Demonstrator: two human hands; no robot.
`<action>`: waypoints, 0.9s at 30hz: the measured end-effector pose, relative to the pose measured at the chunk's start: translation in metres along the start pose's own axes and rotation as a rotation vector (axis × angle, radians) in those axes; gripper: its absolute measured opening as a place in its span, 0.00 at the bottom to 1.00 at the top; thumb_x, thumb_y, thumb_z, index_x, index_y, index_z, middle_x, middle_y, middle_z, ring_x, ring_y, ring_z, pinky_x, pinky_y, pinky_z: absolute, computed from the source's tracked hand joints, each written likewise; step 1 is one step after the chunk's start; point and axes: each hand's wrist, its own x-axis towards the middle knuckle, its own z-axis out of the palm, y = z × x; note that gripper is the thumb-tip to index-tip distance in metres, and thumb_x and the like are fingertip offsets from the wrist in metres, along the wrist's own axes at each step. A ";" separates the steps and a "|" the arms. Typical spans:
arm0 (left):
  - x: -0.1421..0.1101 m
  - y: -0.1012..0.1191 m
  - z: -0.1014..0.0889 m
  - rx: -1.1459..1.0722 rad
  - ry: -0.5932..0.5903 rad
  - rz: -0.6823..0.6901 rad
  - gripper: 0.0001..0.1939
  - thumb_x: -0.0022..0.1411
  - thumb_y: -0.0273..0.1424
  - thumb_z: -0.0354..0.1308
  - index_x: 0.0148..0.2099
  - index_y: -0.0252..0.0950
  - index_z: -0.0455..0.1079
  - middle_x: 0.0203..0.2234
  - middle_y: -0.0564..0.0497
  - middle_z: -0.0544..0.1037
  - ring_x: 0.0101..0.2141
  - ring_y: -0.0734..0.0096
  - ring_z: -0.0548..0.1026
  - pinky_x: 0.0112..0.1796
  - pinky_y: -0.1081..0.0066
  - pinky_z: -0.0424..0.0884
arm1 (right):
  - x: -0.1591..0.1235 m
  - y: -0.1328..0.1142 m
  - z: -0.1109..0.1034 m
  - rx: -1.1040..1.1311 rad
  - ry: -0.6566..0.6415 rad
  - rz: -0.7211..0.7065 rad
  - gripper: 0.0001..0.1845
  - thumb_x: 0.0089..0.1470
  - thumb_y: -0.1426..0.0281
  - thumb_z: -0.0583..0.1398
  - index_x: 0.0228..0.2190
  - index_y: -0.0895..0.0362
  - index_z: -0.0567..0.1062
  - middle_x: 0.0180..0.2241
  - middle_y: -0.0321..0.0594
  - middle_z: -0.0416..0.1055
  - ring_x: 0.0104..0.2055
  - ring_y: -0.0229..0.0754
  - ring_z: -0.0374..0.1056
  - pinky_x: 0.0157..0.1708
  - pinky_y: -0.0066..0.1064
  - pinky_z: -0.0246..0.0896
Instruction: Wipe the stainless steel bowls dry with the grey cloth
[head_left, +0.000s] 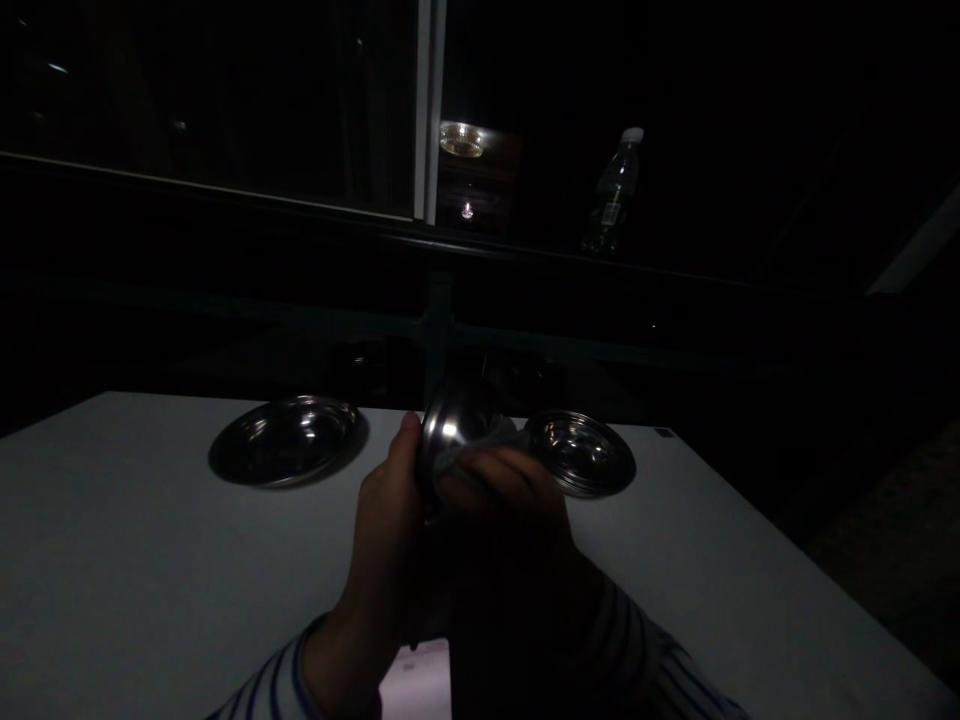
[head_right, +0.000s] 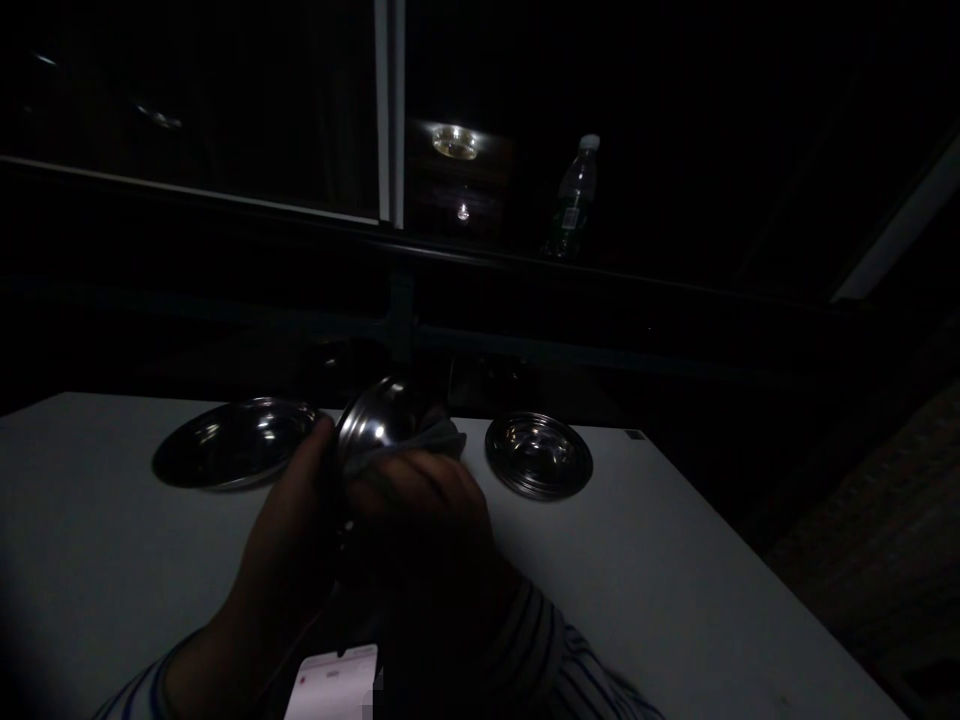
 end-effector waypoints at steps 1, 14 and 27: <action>-0.001 0.000 0.000 0.015 -0.008 -0.002 0.24 0.47 0.53 0.56 0.26 0.35 0.70 0.16 0.54 0.71 0.19 0.71 0.68 0.20 0.73 0.63 | 0.002 0.001 -0.002 -0.021 0.004 0.044 0.15 0.56 0.66 0.54 0.45 0.57 0.70 0.45 0.43 0.68 0.50 0.44 0.60 0.47 0.36 0.58; -0.006 0.000 0.001 0.172 -0.054 0.129 0.13 0.49 0.41 0.59 0.28 0.36 0.71 0.14 0.55 0.69 0.18 0.71 0.65 0.20 0.73 0.60 | 0.009 0.010 -0.008 -0.011 -0.065 0.039 0.14 0.58 0.65 0.50 0.42 0.56 0.71 0.44 0.42 0.70 0.48 0.45 0.62 0.46 0.39 0.55; -0.004 -0.009 0.002 0.128 -0.004 -0.026 0.21 0.50 0.48 0.56 0.17 0.38 0.62 0.10 0.54 0.64 0.13 0.72 0.62 0.17 0.72 0.58 | 0.013 0.020 -0.012 0.013 -0.075 0.185 0.15 0.59 0.69 0.49 0.40 0.60 0.73 0.43 0.45 0.71 0.47 0.45 0.63 0.44 0.38 0.58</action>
